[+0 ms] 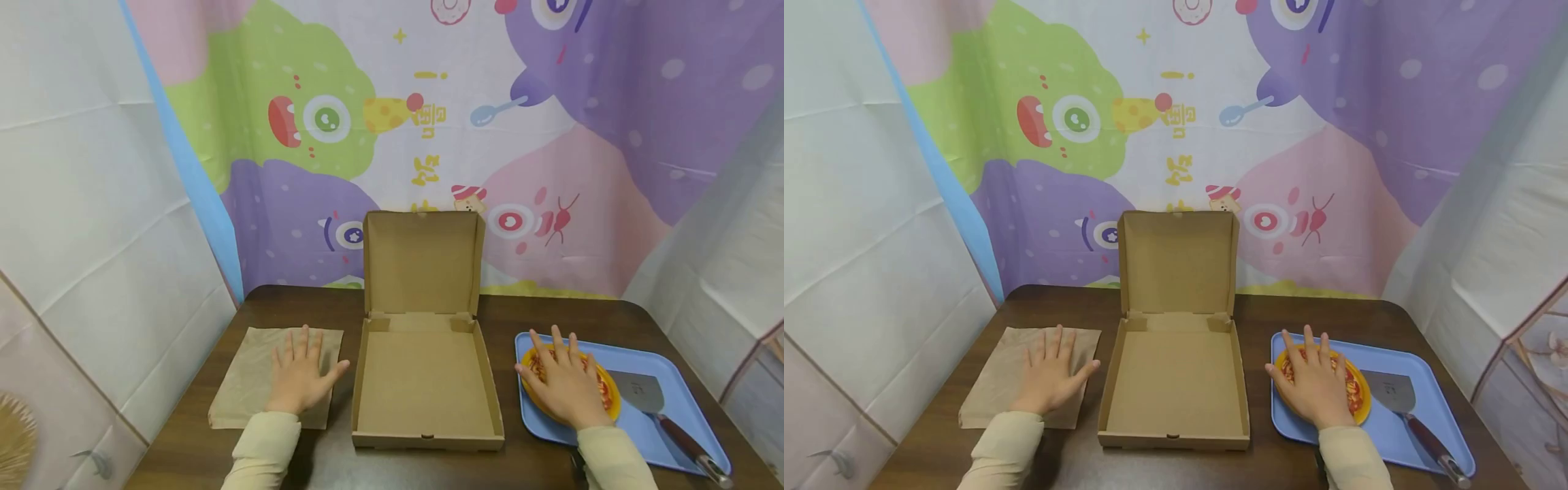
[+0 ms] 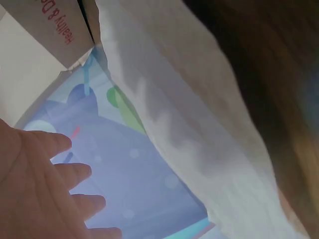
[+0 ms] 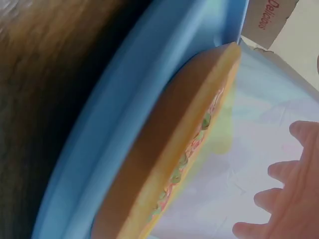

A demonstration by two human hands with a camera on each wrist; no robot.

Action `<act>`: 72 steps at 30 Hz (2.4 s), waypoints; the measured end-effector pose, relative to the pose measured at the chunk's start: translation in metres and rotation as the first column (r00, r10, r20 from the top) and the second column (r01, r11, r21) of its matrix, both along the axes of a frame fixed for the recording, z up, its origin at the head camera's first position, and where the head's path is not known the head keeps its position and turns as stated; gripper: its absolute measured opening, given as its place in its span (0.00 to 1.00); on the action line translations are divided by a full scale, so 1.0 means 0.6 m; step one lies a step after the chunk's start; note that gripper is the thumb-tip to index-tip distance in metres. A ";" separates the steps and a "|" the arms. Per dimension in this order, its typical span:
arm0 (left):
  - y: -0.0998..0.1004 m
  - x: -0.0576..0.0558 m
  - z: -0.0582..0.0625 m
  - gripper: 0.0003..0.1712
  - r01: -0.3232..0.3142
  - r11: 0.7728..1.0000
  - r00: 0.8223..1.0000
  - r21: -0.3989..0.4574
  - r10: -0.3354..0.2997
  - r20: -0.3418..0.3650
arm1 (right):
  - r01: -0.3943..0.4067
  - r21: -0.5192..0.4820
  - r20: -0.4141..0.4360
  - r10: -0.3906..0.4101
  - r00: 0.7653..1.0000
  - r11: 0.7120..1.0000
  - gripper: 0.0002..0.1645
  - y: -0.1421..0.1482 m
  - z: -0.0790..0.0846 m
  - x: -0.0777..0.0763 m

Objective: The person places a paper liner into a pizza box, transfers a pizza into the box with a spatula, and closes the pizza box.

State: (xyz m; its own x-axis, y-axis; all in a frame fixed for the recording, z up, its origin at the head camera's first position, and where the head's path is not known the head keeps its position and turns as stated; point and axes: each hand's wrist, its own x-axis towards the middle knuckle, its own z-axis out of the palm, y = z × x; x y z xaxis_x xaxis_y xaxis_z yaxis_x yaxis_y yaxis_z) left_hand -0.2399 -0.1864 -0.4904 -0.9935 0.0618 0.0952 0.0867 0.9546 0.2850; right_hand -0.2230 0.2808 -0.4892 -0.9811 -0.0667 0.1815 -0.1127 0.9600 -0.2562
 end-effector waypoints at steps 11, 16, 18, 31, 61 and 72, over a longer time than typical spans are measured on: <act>-0.043 0.011 0.012 0.52 -0.035 0.999 0.997 -0.033 0.033 -0.065 | -0.029 -0.134 0.011 0.030 0.999 0.991 0.46 -0.018 0.021 -0.012; -0.066 0.017 0.012 0.50 -0.056 0.997 0.996 -0.049 0.053 -0.078 | -0.060 -0.214 0.013 0.065 0.998 0.975 0.46 -0.035 0.028 -0.014; -0.077 0.018 0.009 0.49 -0.062 0.998 0.995 -0.032 0.060 -0.079 | -0.064 -0.244 0.034 0.075 0.997 0.968 0.46 -0.041 0.028 -0.013; -0.154 0.029 -0.003 0.44 -0.131 0.991 0.991 0.015 0.131 0.005 | -0.108 -0.376 0.098 0.156 0.983 0.920 0.39 -0.067 0.003 -0.015; -0.220 0.033 0.004 0.30 -0.285 0.957 0.947 0.054 0.272 0.168 | -0.043 -0.484 0.187 0.151 0.971 0.874 0.28 -0.100 -0.013 -0.003; -0.234 0.029 0.010 0.32 -0.285 0.956 0.938 0.074 0.262 0.227 | -0.085 -0.514 0.138 0.181 0.974 0.853 0.27 -0.112 -0.018 0.001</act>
State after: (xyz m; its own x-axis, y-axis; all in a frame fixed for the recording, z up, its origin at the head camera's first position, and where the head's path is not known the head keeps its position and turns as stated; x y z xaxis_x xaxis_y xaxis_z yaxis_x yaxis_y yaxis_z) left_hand -0.2223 -0.3271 -0.4846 -0.9684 -0.2139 -0.1280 -0.2467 0.8967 0.3675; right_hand -0.2227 0.2139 -0.4999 -0.9880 -0.1455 0.0525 -0.1378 0.6736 -0.7261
